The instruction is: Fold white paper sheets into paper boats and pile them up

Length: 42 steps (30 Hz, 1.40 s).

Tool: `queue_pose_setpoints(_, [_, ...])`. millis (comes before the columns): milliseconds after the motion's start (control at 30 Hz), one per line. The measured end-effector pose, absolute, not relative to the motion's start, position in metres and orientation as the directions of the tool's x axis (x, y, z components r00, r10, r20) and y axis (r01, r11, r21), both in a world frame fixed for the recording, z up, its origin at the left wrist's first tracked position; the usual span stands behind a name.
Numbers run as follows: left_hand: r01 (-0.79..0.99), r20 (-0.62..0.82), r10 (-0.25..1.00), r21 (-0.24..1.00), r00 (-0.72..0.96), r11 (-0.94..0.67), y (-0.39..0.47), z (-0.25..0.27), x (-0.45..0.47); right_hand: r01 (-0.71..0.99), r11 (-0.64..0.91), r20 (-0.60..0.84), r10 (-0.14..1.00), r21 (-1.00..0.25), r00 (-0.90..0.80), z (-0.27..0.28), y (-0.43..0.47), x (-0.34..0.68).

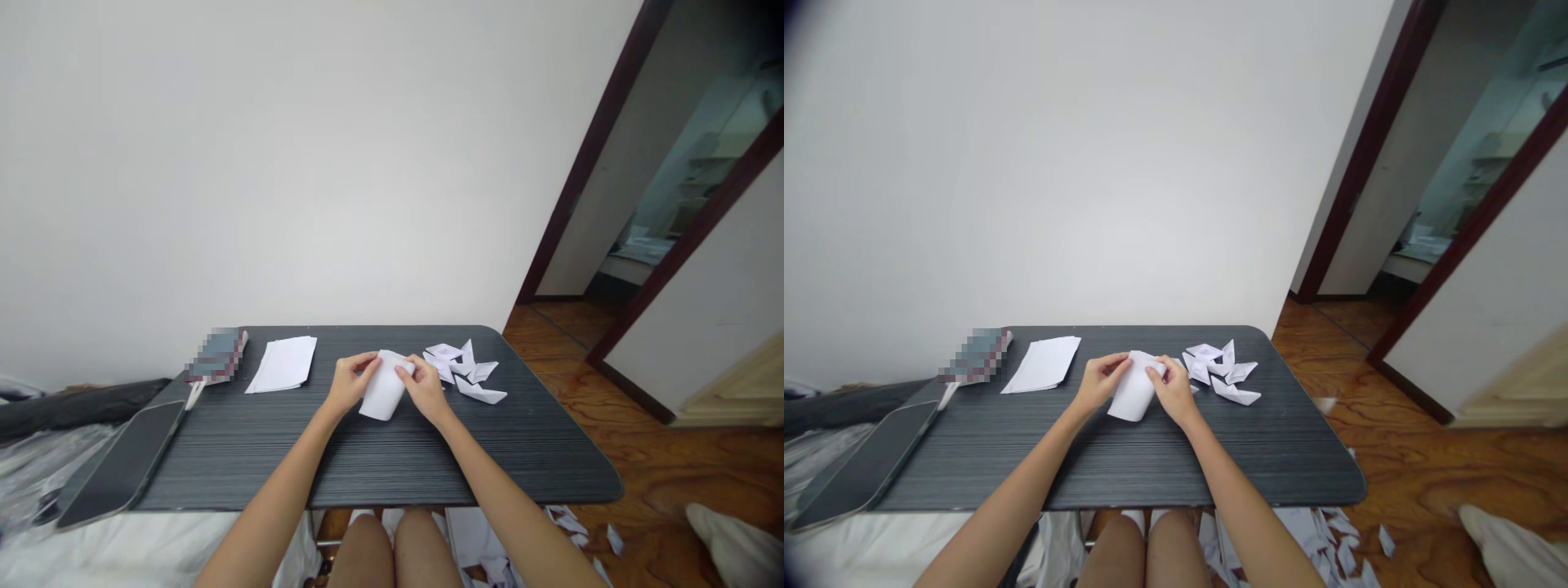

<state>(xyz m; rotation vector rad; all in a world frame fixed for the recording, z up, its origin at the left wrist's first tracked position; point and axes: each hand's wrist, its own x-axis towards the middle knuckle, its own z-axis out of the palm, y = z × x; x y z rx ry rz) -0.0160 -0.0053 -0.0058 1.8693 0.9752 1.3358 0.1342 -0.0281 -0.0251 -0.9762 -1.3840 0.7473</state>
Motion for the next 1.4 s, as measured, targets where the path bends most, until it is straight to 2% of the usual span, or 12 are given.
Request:
queue_pose_setpoints(233, [0.308,0.570,0.806,0.747,0.159,-0.589,-0.011,-0.004,-0.012,0.143,0.427,0.441,0.893,-0.893,0.090,-0.017,-0.036,0.135])
queue_pose_setpoints(533, [0.384,0.634,0.743,0.645,0.215,-0.661,-0.017,-0.003,-0.011,0.176,0.437,0.459,0.881,-0.882,0.113,-0.019,-0.034,0.135])
queue_pose_setpoints(633, [0.405,0.631,0.744,0.635,0.220,-0.658,-0.018,-0.001,-0.012,0.140,0.439,0.455,0.883,-0.887,0.116,-0.018,-0.034,0.134])
queue_pose_setpoints(700, [0.413,0.609,0.765,0.654,0.208,-0.634,-0.017,-0.001,-0.012,0.050,0.414,0.417,0.903,-0.909,0.108,-0.016,-0.035,0.133])
queue_pose_setpoints(833, [0.378,0.538,0.829,0.742,0.157,-0.553,-0.015,-0.001,-0.014,-0.202,0.263,0.259,0.965,-0.943,0.049,-0.014,-0.035,0.134])
queue_pose_setpoints(900, [0.350,0.507,0.850,0.777,0.146,-0.524,-0.015,-0.002,-0.015,-0.261,0.223,0.221,0.975,-0.939,0.036,-0.015,-0.033,0.136])
queue_pose_setpoints(1167, [0.303,0.471,0.868,0.814,0.154,-0.496,-0.017,-0.005,-0.012,-0.333,0.182,0.151,0.982,-0.925,0.117,-0.022,-0.025,0.142])
queue_pose_setpoints(1400, [0.221,0.411,0.911,0.890,-0.016,-0.398,-0.012,-0.010,-0.010,-0.318,0.052,0.088,0.991,-0.947,-0.099,-0.018,-0.033,0.139])
